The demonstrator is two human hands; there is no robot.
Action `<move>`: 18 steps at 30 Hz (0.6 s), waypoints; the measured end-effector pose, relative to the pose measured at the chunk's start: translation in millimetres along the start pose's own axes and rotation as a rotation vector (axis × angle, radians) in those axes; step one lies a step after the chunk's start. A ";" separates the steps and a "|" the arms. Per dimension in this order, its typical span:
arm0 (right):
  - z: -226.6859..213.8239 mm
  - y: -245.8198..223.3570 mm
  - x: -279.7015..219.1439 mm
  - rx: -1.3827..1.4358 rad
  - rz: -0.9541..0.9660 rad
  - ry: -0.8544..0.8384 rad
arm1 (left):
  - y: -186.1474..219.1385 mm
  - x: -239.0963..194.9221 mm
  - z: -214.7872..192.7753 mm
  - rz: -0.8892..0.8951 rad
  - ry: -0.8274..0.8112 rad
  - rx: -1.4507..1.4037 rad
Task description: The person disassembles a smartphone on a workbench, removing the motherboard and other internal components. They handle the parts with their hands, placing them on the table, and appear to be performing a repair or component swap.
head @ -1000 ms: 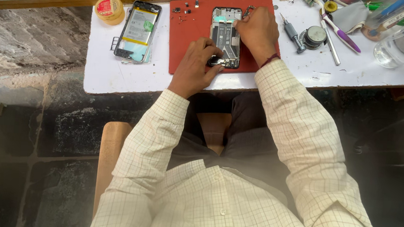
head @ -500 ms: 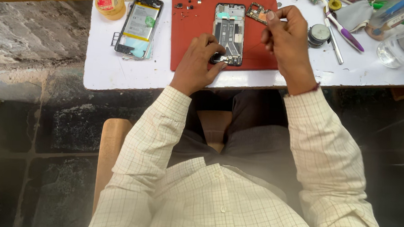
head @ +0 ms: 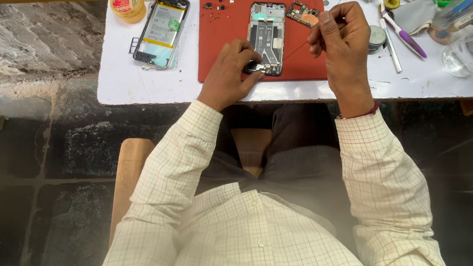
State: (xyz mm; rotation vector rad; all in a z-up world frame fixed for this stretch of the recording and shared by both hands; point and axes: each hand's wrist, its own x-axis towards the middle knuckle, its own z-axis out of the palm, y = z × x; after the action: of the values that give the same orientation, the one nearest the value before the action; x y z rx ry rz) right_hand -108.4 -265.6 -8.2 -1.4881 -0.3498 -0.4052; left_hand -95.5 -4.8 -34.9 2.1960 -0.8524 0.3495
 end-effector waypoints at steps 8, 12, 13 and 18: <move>-2.0 15.1 -19.1 -0.471 0.088 0.119 | 0.4 0.6 -2.4 -0.033 -0.014 -0.049; 6.6 19.7 -28.7 -0.707 -0.098 0.161 | -2.1 0.1 -5.0 -0.006 -0.010 -0.060; 9.8 19.7 -32.0 -0.723 -0.141 0.173 | -2.9 -0.3 -4.9 0.010 -0.003 -0.058; 21.9 11.5 -46.8 -0.783 -0.143 0.064 | -10.3 1.8 1.3 -0.103 0.091 -0.252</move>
State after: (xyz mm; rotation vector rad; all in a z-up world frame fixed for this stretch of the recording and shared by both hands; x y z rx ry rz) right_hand -143.9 -241.1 -38.9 -2.2108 -0.2551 -0.7579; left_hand -87.4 -1.4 -40.6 1.9659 -0.6913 0.2741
